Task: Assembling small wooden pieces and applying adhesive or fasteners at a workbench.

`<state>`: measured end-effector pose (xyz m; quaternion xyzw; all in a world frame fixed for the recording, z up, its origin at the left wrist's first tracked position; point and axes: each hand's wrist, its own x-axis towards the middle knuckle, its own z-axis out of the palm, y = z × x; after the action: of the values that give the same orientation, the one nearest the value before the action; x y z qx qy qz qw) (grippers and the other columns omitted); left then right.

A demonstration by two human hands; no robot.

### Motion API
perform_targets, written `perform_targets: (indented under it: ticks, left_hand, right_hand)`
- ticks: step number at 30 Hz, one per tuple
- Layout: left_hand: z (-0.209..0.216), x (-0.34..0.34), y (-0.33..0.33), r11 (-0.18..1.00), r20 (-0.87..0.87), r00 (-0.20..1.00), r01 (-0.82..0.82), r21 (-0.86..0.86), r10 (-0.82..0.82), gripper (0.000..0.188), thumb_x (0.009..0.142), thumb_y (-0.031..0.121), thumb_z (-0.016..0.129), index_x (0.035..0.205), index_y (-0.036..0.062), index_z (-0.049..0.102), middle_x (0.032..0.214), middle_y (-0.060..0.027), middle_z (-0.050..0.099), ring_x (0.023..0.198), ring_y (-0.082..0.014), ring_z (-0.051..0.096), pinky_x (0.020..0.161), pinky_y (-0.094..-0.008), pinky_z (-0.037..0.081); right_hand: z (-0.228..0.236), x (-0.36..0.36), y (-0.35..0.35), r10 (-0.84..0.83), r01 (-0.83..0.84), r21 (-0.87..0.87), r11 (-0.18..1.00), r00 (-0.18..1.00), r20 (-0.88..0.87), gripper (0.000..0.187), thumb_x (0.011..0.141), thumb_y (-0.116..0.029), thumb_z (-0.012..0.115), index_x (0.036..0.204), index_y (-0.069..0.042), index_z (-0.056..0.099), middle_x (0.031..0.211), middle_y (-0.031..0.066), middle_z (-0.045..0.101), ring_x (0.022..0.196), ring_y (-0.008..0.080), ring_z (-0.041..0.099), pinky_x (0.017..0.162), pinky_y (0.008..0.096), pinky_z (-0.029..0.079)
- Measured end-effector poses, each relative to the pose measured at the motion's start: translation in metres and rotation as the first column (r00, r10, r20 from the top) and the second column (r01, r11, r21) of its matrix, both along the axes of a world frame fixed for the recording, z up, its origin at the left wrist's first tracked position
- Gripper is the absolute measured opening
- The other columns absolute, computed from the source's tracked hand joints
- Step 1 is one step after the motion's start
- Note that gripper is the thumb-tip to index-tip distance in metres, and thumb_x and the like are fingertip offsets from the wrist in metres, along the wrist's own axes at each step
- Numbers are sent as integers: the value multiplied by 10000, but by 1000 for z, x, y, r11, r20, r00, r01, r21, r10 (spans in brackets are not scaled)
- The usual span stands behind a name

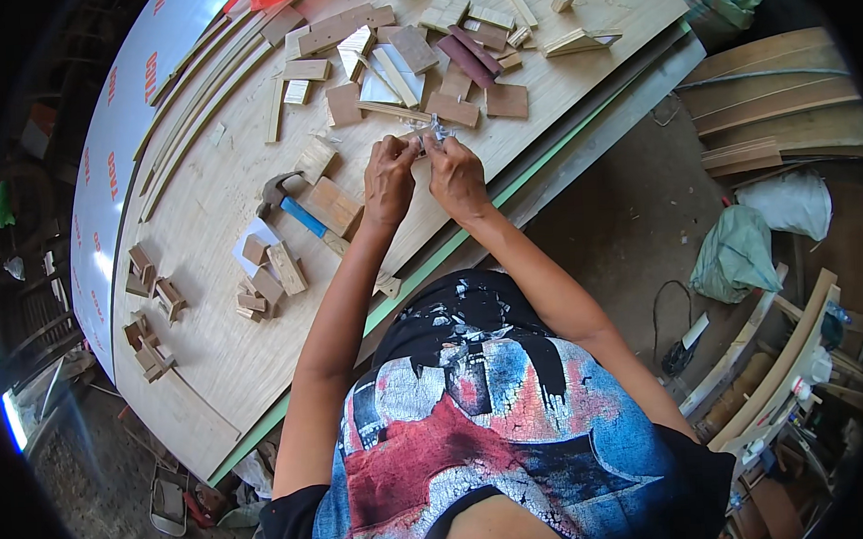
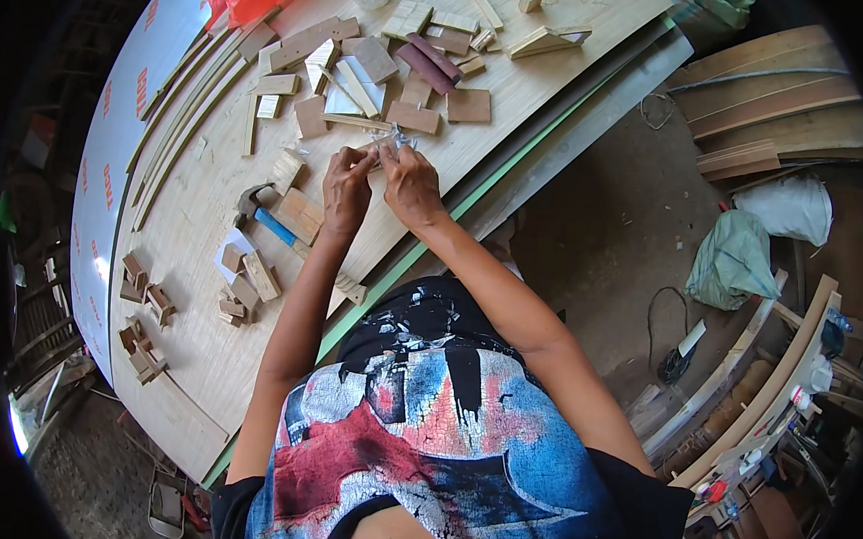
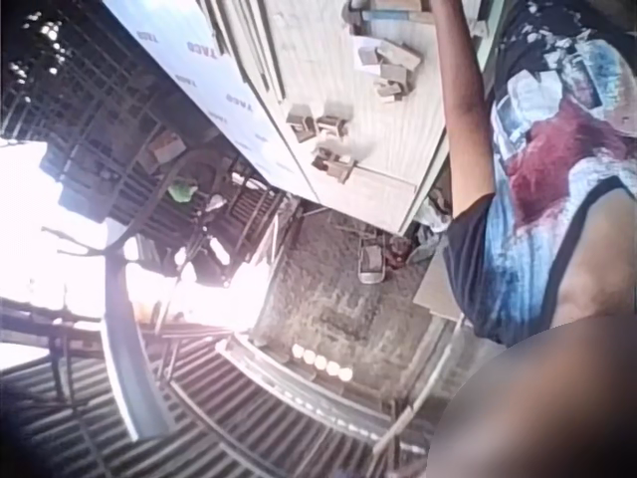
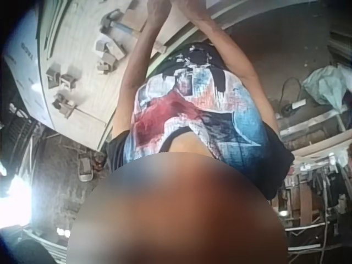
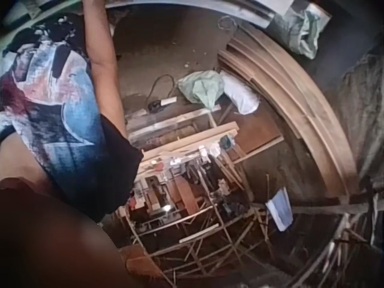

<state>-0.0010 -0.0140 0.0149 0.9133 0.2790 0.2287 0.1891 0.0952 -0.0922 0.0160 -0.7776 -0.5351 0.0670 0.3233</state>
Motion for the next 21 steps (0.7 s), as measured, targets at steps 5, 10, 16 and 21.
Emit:
perform_targets:
  ticks: [5,10,16,21]
  left_hand:
    - [2,1,-2,1000,8,1000,-7,-23,7,248,712,5,527,932,79,613,809,-90,513,753,-248,501,635,-337,434]
    - [2,3,-4,999,42,999,-16,-31,17,240,717,8,534,926,82,624,812,-92,515,752,-248,502,634,-337,434]
    - [-2,2,-3,999,45,998,-37,-10,38,214,728,6,538,906,78,633,789,-96,522,735,-247,510,620,-337,437]
    - [0,4,-4,999,49,997,-53,5,53,213,725,-3,538,900,73,633,791,-93,532,736,-242,519,611,-330,442]
  right_hand:
    - [-7,0,4,3,-2,-36,999,1000,25,301,718,2,475,1007,53,542,751,189,519,688,319,547,619,368,459]
    - [-19,-2,4,-30,32,-51,998,999,29,273,750,-21,475,1003,55,544,750,193,524,689,322,551,603,372,460]
    - [-14,8,1,-41,36,-36,999,989,-142,265,764,-38,483,1009,36,554,715,199,528,664,333,548,603,375,457]
    - [-4,6,-1,-120,140,93,986,974,-190,251,730,-31,548,974,20,584,734,177,536,660,329,541,601,381,444]
